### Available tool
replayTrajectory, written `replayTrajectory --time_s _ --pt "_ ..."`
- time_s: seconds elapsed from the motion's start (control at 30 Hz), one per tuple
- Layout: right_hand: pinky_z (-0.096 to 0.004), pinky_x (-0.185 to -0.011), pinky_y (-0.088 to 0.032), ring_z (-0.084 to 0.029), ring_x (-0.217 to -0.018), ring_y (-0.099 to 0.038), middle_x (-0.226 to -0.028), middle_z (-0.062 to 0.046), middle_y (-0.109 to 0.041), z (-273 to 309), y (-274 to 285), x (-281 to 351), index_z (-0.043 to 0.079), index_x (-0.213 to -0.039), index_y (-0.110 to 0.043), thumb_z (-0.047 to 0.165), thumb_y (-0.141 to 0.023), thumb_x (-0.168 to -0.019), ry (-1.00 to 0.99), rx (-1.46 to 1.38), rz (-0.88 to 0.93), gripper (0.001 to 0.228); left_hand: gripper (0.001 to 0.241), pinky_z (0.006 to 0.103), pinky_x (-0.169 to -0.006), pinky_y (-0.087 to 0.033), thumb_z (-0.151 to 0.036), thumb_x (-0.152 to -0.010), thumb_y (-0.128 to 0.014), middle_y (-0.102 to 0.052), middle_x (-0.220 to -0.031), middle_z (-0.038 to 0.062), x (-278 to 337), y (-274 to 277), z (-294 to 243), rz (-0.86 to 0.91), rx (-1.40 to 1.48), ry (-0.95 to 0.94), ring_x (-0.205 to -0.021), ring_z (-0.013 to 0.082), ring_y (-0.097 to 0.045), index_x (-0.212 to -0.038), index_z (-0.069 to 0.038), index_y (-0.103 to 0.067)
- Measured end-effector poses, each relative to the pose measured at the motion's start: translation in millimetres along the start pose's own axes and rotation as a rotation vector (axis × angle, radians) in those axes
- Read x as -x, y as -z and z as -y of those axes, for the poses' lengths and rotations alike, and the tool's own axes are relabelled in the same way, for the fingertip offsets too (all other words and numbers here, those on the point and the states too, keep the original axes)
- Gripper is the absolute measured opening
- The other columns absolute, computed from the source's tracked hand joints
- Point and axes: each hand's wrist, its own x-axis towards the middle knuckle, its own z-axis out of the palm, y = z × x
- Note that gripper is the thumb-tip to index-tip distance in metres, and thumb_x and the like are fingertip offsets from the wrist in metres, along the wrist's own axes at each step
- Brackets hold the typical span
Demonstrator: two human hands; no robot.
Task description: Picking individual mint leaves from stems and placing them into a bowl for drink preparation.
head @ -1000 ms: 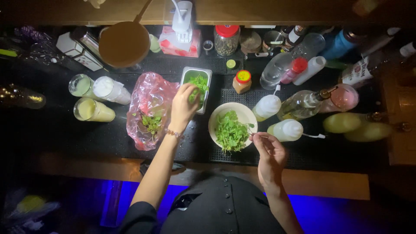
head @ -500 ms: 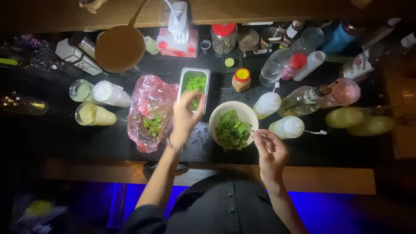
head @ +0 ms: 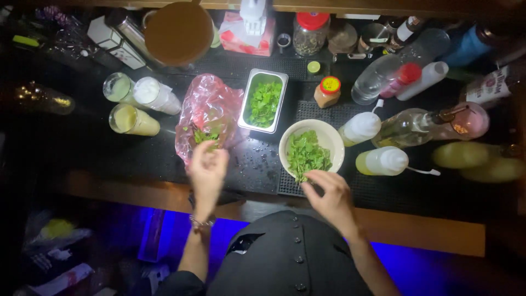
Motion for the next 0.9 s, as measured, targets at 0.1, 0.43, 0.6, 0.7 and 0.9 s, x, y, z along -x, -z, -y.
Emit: replayTrajectory --time_s 0.1,0.43,0.6,0.7,0.9 --pt "-0.038 -0.087 -0.056 -0.025 -0.093 -0.076 -0.099 -0.004 -0.079 -21 6 9 0.017 -0.101 -0.080 0.023 -0.078 -0.089 -0.116 0.027 0.006 0.013 0.028 0.0414 -0.078 -0.060 -0.014 -0.088 -0.075 -0.077 -0.101 0.011 -39 25 46 0.078 -0.341 -0.081 -0.092 0.0317 -0.074 -0.116 -0.017 -0.075" --pt "-0.047 -0.108 -0.039 -0.021 -0.126 -0.057 -0.133 -0.003 -0.060 -31 -33 15 0.031 -0.137 -0.059 0.034 -0.075 -0.084 0.293 0.629 0.163 0.056 0.022 0.0448 -0.114 -0.043 -0.005 -0.092 -0.063 -0.062 -0.137 0.021 -87 24 30 0.431 -0.634 -0.358 -0.135 0.0405 -0.053 -0.109 -0.002 -0.077" --pt "-0.042 -0.101 -0.048 -0.017 -0.094 -0.069 -0.099 0.004 -0.070 -40 -16 -5 0.027 -0.103 -0.075 0.020 -0.072 -0.095 0.137 0.294 -0.089 0.011 0.037 0.0400 -0.093 -0.058 0.017 -0.087 -0.054 -0.073 -0.111 0.018 -75 30 -1 0.259 -0.686 -0.341 -0.106 0.0344 -0.071 -0.108 -0.001 -0.078" --pt "-0.040 -0.095 -0.050 -0.018 -0.084 -0.072 -0.092 0.000 -0.076 -60 -7 -3 0.019 -0.108 -0.077 0.018 -0.066 -0.103 -0.107 -0.022 -0.193 0.012 0.020 0.0359 -0.093 -0.059 0.002 -0.094 -0.065 -0.074 -0.110 0.017 -59 35 -32 0.287 -0.875 -0.308 -0.104 0.0286 -0.073 -0.107 -0.005 -0.078" --pt "-0.045 -0.098 -0.050 -0.030 -0.102 -0.074 -0.104 -0.012 -0.078 -14 20 -23 0.012 -0.097 -0.082 0.015 -0.081 -0.093 -0.114 -0.075 -0.424 0.006 0.015 0.0342 -0.072 -0.053 -0.019 -0.091 -0.078 -0.069 -0.069 0.005 -24 -1 -47 0.148 -0.349 -0.482 -0.073 0.0292 -0.068 -0.076 -0.017 -0.075"
